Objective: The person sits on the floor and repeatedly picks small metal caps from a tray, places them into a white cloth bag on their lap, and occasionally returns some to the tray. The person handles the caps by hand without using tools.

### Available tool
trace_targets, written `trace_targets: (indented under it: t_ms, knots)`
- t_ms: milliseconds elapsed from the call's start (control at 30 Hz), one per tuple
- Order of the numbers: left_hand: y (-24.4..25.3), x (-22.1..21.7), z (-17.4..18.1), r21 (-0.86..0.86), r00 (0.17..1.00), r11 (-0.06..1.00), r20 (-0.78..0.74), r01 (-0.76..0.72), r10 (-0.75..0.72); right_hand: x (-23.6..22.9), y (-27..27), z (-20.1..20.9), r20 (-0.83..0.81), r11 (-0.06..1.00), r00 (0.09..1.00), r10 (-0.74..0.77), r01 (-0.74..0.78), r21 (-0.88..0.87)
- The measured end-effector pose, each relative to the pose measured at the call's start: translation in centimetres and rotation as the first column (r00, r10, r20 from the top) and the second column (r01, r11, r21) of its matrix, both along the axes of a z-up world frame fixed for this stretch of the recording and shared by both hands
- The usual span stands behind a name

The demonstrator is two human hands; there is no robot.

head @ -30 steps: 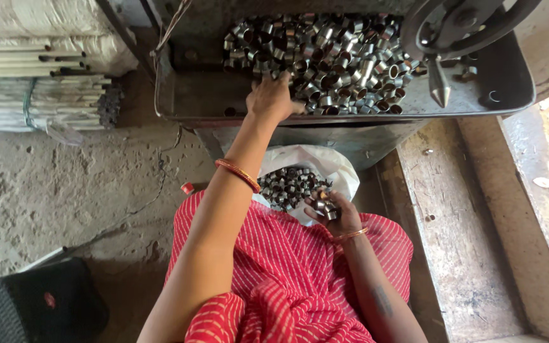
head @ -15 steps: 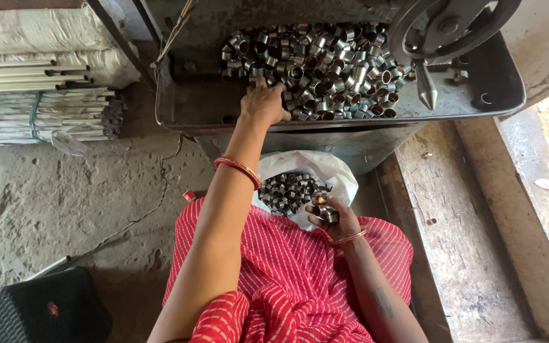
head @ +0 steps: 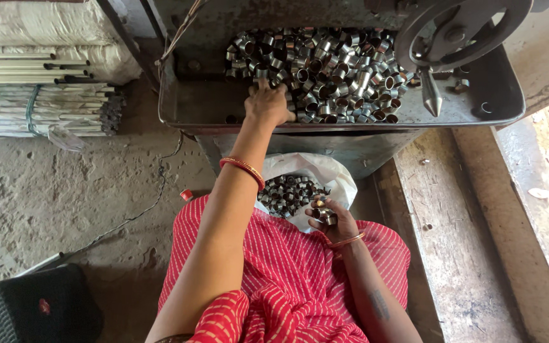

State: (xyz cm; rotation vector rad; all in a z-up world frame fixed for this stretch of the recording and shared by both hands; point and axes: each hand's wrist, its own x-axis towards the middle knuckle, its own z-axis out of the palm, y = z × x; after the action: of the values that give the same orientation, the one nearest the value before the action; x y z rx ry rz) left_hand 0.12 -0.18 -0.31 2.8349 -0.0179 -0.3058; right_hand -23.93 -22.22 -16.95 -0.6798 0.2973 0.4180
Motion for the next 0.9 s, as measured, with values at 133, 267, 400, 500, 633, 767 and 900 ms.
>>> trace_targets:
  t_ms: [133,267,400,500,633,767,900]
  knots:
    - [-0.2,-0.3,0.6,-0.031,1.000,0.999,0.002,-0.031,0.031,0.1,0.1,0.2,-0.031,0.998,1.000,-0.001,-0.001,-0.055]
    - [0.9,-0.2,1.1,-0.245,0.994,0.964,-0.023,-0.106,0.103,-0.2,-0.1,0.5,-0.019,0.998,1.000,-0.012,0.011,-0.061]
    - [3.8,-1.0,2.1,-0.944,0.975,0.262,-0.165,-0.199,0.149,-0.3,-0.3,0.8,-0.042,0.995,0.999,-0.029,0.024,-0.102]
    - [4.9,-2.6,2.2,-0.923,0.970,-0.332,-0.232,-0.197,0.070,0.0,-0.2,0.9,-0.018,0.997,1.000,-0.013,0.012,-0.075]
    - [4.8,-4.1,1.6,-0.751,0.961,-0.630,-0.276,-0.200,0.024,0.0,0.0,0.4,-0.057,0.995,0.998,-0.011,0.006,-0.096]
    - [4.4,-3.9,1.8,-0.617,0.942,-0.770,-0.330,-0.162,0.066,0.1,-0.1,0.2,-0.042,0.996,0.999,-0.010,0.006,-0.094]
    - [4.1,-4.7,2.6,-0.612,0.955,-0.786,-0.276,-0.087,0.109,-0.1,-0.3,0.2,-0.020,0.998,1.000,-0.001,0.000,-0.057]
